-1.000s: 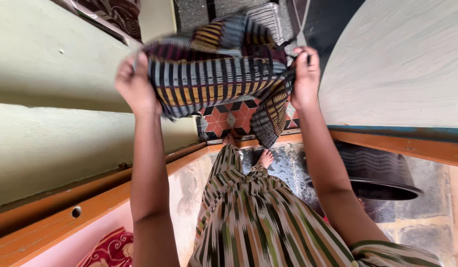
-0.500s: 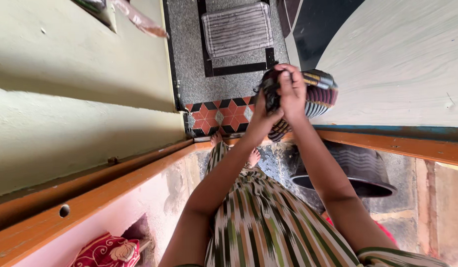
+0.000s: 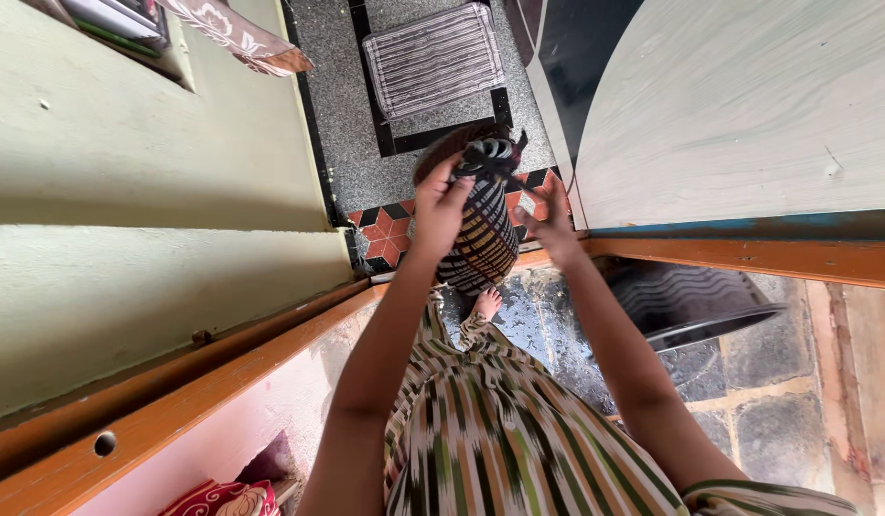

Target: The person holds a mat while another person pours water and scrubs it, then the person shakes the mat and hangs it over a ledge.

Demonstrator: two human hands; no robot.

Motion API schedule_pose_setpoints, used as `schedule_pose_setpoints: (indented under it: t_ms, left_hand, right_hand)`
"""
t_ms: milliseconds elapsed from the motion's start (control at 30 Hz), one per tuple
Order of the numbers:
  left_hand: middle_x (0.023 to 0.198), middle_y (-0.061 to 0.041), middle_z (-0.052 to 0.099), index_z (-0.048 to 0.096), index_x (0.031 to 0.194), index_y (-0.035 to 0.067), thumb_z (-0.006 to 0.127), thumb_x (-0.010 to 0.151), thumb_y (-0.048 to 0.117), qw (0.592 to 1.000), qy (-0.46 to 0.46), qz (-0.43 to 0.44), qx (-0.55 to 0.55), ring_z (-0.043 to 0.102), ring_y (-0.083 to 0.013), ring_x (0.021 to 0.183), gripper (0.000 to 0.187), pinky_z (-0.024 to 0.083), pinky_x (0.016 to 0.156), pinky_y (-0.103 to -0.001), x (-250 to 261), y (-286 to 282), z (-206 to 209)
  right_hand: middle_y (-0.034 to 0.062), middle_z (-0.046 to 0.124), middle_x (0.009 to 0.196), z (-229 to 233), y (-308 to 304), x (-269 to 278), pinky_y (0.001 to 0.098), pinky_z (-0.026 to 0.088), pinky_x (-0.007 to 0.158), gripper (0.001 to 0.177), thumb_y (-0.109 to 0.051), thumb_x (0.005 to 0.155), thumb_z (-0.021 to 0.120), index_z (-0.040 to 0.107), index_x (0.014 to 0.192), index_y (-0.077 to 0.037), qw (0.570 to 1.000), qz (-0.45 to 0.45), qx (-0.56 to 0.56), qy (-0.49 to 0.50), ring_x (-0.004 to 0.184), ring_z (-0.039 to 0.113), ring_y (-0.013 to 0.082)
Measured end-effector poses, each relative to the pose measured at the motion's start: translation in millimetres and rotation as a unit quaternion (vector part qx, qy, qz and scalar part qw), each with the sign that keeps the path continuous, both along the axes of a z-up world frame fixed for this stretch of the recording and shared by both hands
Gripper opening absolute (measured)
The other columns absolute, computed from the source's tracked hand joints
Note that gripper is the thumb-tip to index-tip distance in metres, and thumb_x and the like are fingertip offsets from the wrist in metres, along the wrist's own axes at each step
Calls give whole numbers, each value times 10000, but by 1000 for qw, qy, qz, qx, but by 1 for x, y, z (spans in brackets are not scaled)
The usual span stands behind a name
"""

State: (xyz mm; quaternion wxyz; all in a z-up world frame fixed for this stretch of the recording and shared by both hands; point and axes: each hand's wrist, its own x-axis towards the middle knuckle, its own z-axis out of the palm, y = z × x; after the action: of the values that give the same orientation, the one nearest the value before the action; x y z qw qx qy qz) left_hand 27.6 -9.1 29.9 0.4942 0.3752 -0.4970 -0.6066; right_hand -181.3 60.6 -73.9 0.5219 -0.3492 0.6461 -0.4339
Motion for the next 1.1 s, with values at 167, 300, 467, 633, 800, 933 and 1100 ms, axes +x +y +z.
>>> schedule_pose_setpoints:
  t_ms: [167,300,467,633,800,933,1100]
  left_hand:
    - [1257,-57,723,585,1434,-7,606,1019,-10,981,156,-70,92,671,-115,1099,415,532,1001,-272,33,1,41]
    - [1294,-80,707,562,1457,-36,621,998,-48,981,152,-67,95,668,-134,1139,463,526,1027,-297,63,-3,50]
    - [1271,-80,718,596,1429,-58,661,955,-116,994,56,-71,57,659,-131,1111,482,518,1021,-298,103,-13,33]
    - [1212,-26,710,640,1310,-20,661,892,-165,997,-41,-51,40,644,-112,1101,443,511,1009,-274,113,-13,1]
    - [1217,-32,639,574,1358,37,659,804,-155,997,-10,-69,45,606,-135,1118,593,501,970,-287,109,-6,-70]
    - [1355,-81,516,560,1272,52,692,816,-60,999,12,-1,-42,549,-201,1218,488,514,988,-335,81,-7,-131]
    - [1439,-132,478,563,1227,63,734,883,-10,959,-163,170,-157,451,-307,1418,390,380,1198,-445,48,-12,-169]
  right_hand:
    - [187,648,1327,-61,-17,15,453,491,1029,673,-381,1007,679,488,1518,14,888,-27,50,-457,1242,558,312]
    - [60,621,1198,-49,-43,16,367,497,931,437,-205,1010,687,534,1398,-74,931,-13,12,-363,1116,549,193]
    - [-41,636,1030,38,-79,-9,269,533,926,296,-22,938,677,596,1198,-139,958,-56,-151,-237,959,576,85]
    - [5,687,1036,127,-107,-27,251,540,924,132,-39,1046,688,589,1125,-76,935,-24,-321,-151,951,628,79]
    - [14,699,1023,185,-101,-26,228,541,863,114,-70,1079,706,611,1126,-29,945,48,-321,-45,907,632,75]
    - [22,699,1048,214,-84,-19,228,531,876,143,-103,1116,720,621,1150,-6,940,75,-332,18,930,623,75]
    - [31,701,1024,256,-69,-12,207,522,783,165,-137,1136,716,631,1138,4,937,70,-340,44,834,613,56]
